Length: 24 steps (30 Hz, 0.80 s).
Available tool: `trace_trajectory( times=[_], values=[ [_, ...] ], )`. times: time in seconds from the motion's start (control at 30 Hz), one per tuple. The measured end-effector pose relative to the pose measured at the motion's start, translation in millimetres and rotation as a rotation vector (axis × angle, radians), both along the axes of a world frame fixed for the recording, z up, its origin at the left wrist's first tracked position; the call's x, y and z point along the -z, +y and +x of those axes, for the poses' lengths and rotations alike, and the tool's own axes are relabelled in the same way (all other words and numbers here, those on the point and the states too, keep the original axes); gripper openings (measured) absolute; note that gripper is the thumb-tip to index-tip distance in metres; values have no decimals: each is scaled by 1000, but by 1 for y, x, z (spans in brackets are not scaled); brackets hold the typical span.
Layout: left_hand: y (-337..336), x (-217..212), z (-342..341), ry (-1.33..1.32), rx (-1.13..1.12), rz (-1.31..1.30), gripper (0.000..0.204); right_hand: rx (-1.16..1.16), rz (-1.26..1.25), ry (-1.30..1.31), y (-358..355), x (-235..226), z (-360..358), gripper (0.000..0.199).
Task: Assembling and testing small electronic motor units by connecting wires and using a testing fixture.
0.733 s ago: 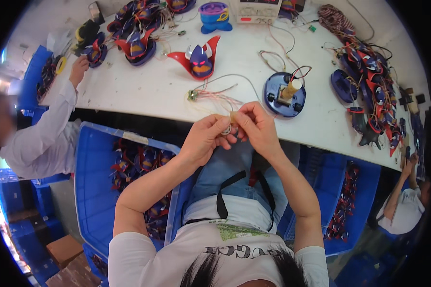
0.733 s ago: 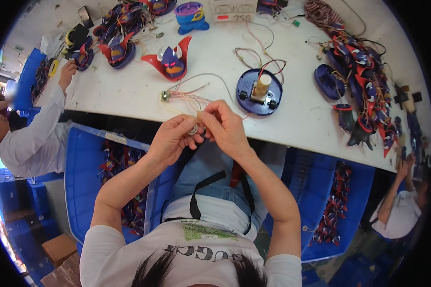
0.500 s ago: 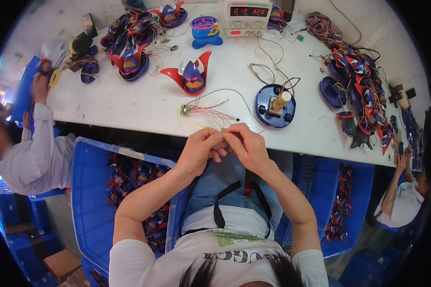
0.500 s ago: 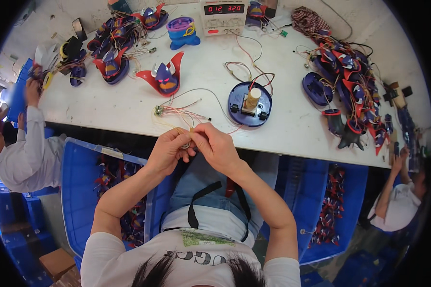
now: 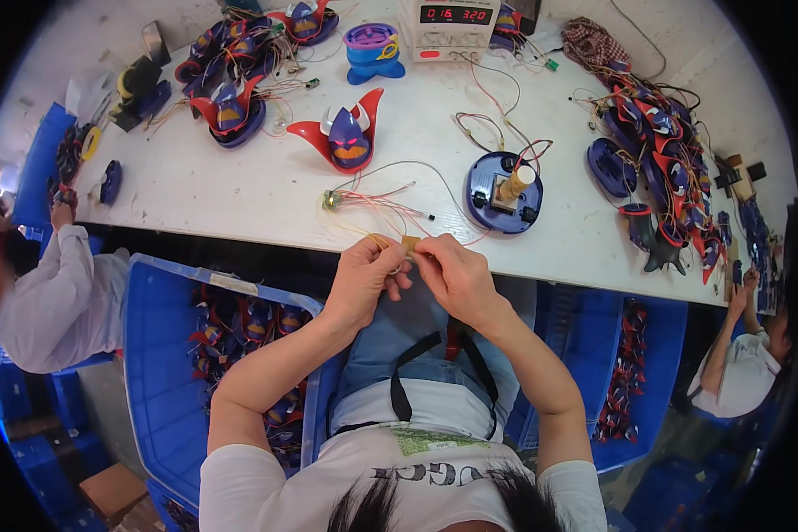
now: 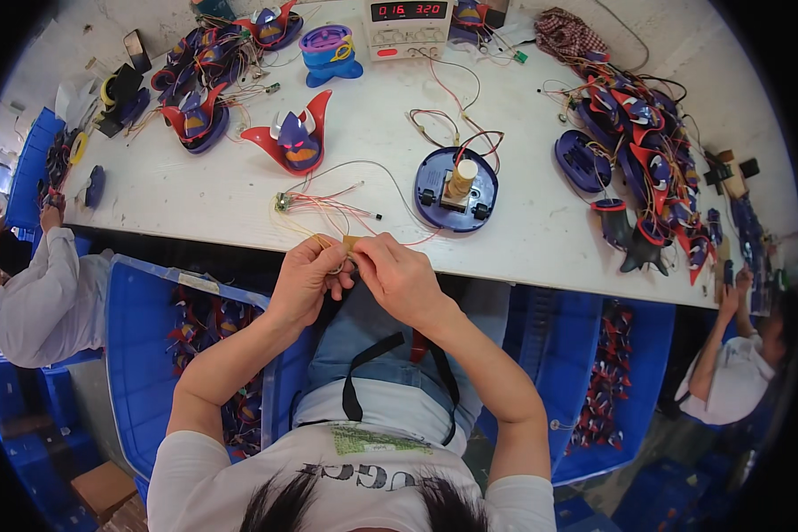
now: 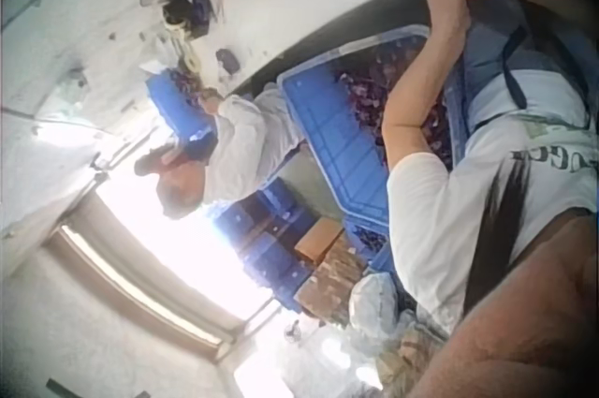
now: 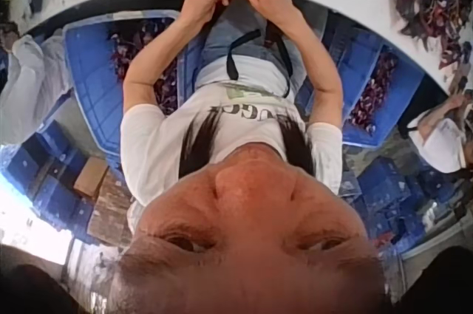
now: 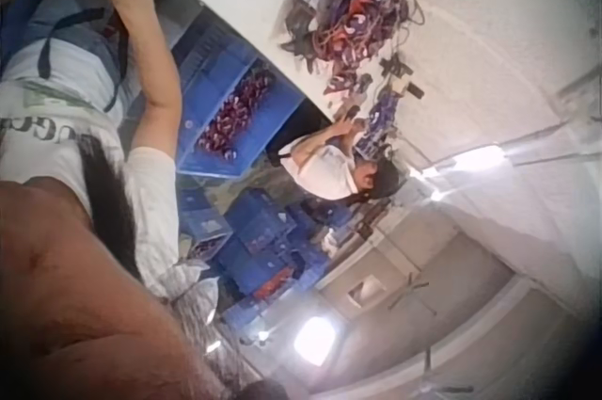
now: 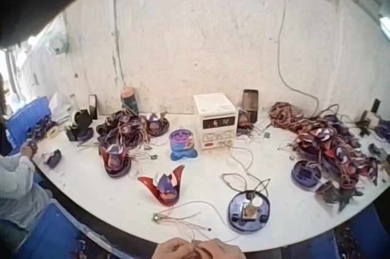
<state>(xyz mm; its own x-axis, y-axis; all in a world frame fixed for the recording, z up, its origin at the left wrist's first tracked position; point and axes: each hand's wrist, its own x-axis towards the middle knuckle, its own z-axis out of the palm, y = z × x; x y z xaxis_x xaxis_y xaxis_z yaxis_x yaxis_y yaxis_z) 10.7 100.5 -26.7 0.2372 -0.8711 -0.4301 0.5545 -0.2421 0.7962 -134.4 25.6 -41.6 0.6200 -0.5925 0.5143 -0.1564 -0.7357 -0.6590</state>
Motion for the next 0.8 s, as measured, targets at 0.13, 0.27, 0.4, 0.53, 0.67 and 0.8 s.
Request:
trace_trajectory(
  times=[0.13, 0.27, 0.4, 0.53, 0.67, 0.8],
  values=[
    [-1, -1, 1, -18, 7, 3, 14, -20, -41, 17, -2, -1, 0, 21],
    [-2, -2, 3, -30, 12, 17, 15, -31, -67, 20, -5, -3, 0, 21],
    [-3, -3, 2, -42, 6, 27, 15, -42, -85, 20, -7, -4, 0, 22],
    [-3, -4, 2, -44, -2, 26, 15, -39, -98, 11, -7, -3, 2, 22],
    [-4, -5, 1, -44, -17, 49, 15, -26, -88, 30, -7, -1, 2, 21],
    [-5, -5, 0, -48, -15, 40, 13, -29, -104, 22, -7, 0, 2, 21]
  ],
)
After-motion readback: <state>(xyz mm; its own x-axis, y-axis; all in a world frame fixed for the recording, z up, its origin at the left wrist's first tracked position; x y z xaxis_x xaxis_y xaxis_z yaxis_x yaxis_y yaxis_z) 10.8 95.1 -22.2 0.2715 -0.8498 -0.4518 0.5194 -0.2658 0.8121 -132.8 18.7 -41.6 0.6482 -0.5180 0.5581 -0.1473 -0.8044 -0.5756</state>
